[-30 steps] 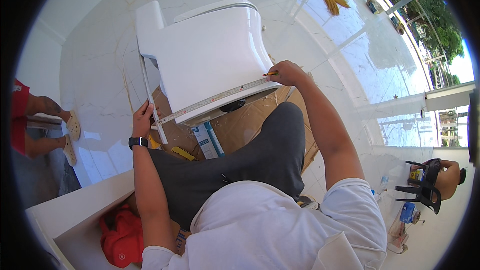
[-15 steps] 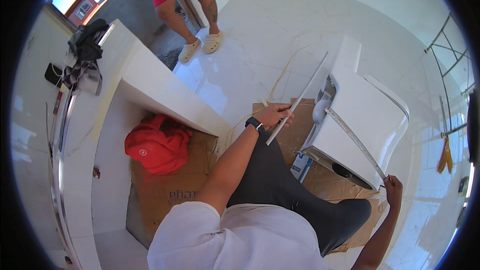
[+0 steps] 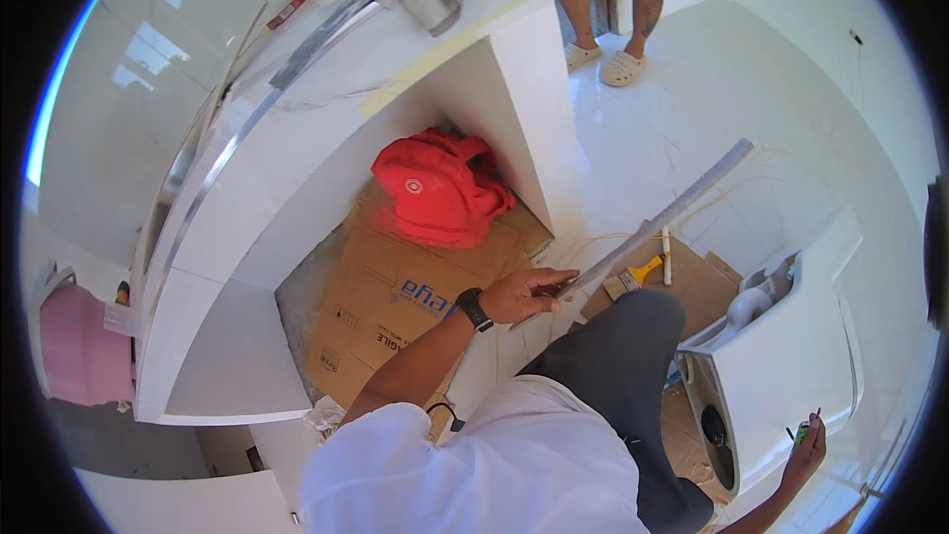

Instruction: The person measures a white toilet bowl with a tape measure and marks it with a pencil. Then the person moves to the floor, uses a spirit level and tape measure to mark alignment lines around the floor drain for toilet installation.

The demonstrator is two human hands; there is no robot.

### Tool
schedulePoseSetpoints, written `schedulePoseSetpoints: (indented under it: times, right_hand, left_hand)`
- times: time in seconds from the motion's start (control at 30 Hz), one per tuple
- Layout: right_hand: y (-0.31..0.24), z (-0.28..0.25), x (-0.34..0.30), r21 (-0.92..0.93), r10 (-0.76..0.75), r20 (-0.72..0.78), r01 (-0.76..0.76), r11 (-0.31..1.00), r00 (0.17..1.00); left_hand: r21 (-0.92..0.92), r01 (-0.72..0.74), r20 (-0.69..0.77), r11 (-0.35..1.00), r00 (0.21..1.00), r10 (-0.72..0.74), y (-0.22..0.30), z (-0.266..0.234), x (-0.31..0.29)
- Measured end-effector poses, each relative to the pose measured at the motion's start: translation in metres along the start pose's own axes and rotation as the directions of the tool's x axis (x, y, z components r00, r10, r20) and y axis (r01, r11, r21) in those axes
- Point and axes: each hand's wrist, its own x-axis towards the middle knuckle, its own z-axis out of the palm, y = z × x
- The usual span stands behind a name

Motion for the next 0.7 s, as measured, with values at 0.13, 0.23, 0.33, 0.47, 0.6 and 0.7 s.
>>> schedulePoseSetpoints:
  times: [0.13,0.23,0.33,0.47,0.6,0.7]
  right_hand:
    - [-0.009,0.032,0.041,0.127,0.116,0.035,-0.120,0.985,0.993]
    - [-0.035,0.043,0.065,0.266,0.083,0.103,-0.107,0.958,0.991]
    - [-0.068,0.052,0.082,0.287,-0.081,0.063,0.059,0.956,0.995]
    - [-0.101,0.053,0.084,0.338,-0.234,0.076,0.196,0.921,0.969]
    - [-0.111,0.056,0.073,0.420,-0.218,0.079,0.166,0.892,0.973]
    - [-0.109,0.057,0.063,0.449,-0.222,0.114,0.150,0.881,0.968]
  left_hand:
    - [0.348,-0.115,-0.127,0.931,0.978,0.168,0.059,0.001,-0.060]
    - [0.242,-0.220,-0.286,0.945,0.915,0.286,0.120,0.009,-0.099]
    - [0.333,-0.413,-0.492,0.848,0.691,0.530,0.193,0.010,-0.141]
    - [0.627,-0.110,-0.718,0.771,0.303,0.627,0.302,-0.002,-0.207]
    - [0.534,0.172,-0.845,0.828,0.154,0.512,0.381,-0.054,-0.229]
    - [0.380,0.254,-0.923,0.890,0.172,0.345,0.423,-0.119,-0.238]
